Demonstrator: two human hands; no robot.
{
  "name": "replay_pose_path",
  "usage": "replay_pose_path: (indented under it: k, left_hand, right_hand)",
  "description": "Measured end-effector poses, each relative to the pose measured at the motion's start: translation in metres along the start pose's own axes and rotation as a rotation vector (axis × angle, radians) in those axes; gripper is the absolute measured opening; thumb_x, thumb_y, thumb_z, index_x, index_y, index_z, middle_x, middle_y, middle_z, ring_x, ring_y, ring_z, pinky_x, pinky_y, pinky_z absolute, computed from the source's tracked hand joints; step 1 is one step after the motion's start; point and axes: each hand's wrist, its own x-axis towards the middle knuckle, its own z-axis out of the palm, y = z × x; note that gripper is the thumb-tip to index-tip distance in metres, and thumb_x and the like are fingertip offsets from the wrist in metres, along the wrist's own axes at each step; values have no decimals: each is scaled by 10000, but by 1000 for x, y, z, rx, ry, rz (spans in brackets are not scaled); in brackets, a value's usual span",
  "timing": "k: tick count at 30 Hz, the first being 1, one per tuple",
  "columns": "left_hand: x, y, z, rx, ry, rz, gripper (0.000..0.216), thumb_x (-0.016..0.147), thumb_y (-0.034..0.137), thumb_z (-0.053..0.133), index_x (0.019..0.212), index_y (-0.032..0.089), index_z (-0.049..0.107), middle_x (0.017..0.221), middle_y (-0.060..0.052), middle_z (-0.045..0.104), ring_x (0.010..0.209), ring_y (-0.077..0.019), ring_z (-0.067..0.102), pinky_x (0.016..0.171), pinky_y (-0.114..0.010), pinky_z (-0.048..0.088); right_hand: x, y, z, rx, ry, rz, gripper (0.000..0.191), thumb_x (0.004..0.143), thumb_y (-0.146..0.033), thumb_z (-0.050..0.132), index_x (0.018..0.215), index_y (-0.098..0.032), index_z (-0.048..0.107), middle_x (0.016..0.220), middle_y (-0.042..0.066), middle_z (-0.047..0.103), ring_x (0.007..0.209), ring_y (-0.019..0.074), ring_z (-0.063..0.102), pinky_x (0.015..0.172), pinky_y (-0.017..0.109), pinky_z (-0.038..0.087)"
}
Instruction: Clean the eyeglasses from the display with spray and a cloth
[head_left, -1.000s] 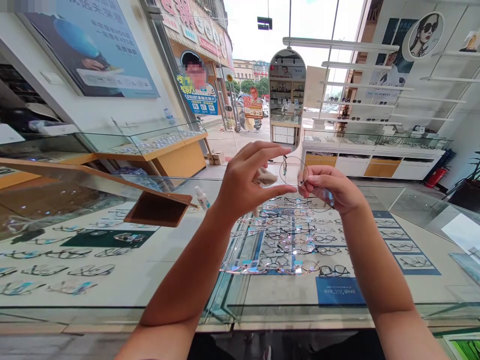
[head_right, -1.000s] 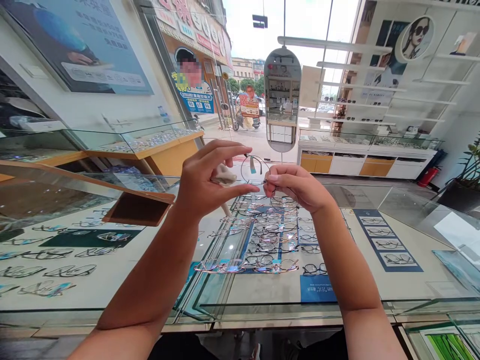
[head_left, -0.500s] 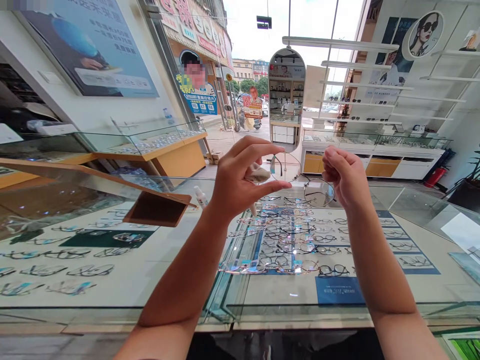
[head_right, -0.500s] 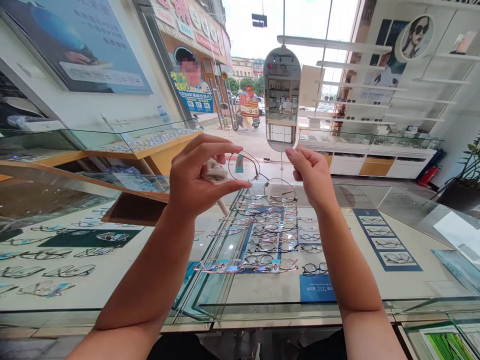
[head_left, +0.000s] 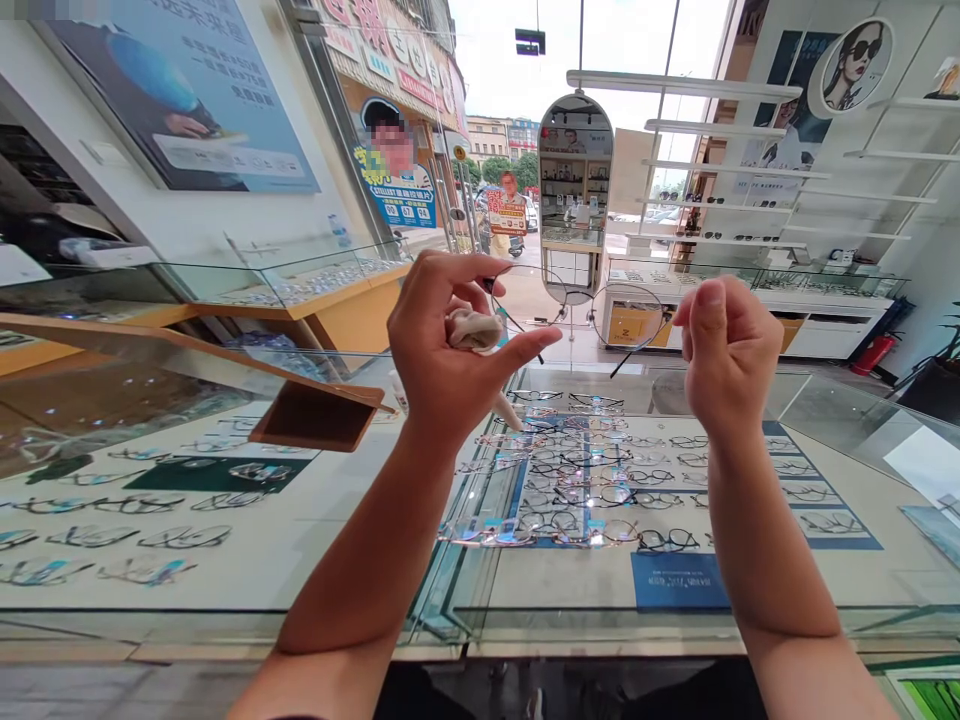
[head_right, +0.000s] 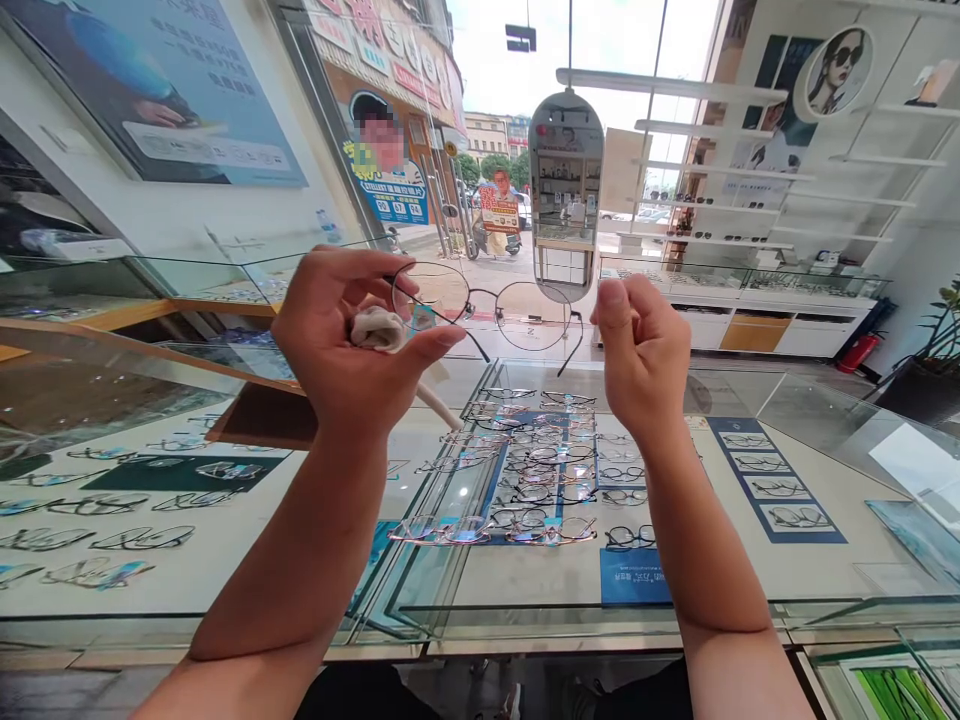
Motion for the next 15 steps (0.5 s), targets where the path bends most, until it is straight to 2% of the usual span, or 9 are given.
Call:
replay_pose_path:
  k: [2, 5, 7, 10, 15]
  left_hand:
    - [0, 1, 0, -2, 16, -10, 437, 713, 337, 982, 1069, 337, 728, 1116, 1, 674, 1194, -265, 604, 921, -368, 519]
    - [2, -2, 0, -7, 5, 24, 428, 739, 398, 966, 1085, 342, 721, 1093, 12, 661, 1101, -215, 609, 914, -341, 509]
    - [5, -8, 0, 23, 20, 122, 463, 713, 470, 973, 1082, 350, 721, 1040, 25, 660, 957, -177, 611, 847, -332, 515]
    - [11, -19, 1, 99, 90, 278, 530, 641, 578, 981, 1041, 349, 719, 946, 37, 661, 786, -158, 594, 710, -341, 499]
    - [14, -25, 3, 133, 103, 391, 523, 677, 592, 957, 1085, 349, 736, 920, 14, 682, 736, -168, 612, 635, -355, 488]
  right_hand:
    - [-2, -6, -3, -36, -57, 36, 385, 942, -658, 665, 860, -282, 690, 601, -57, 315, 532, 104, 247, 516, 320, 217]
    - [-4, -14, -7, -115, -174, 72, 338, 877, -575, 789, 1060, -298, 725, 567, -97, 250, 510, 91, 205, 515, 299, 222]
    - [-5, -16, -8, -175, -226, 50, 395, 816, -513, 864, 1113, -292, 726, 548, -118, 227, 499, 85, 205, 510, 284, 236]
    - [-5, -13, -6, -269, -223, -30, 452, 789, -481, 888, 1155, -266, 730, 532, -137, 216, 488, 81, 212, 501, 267, 251]
    - [-6, -10, -4, -381, -193, -106, 426, 844, -499, 837, 1174, -247, 745, 528, -138, 228, 479, 80, 212, 501, 263, 272]
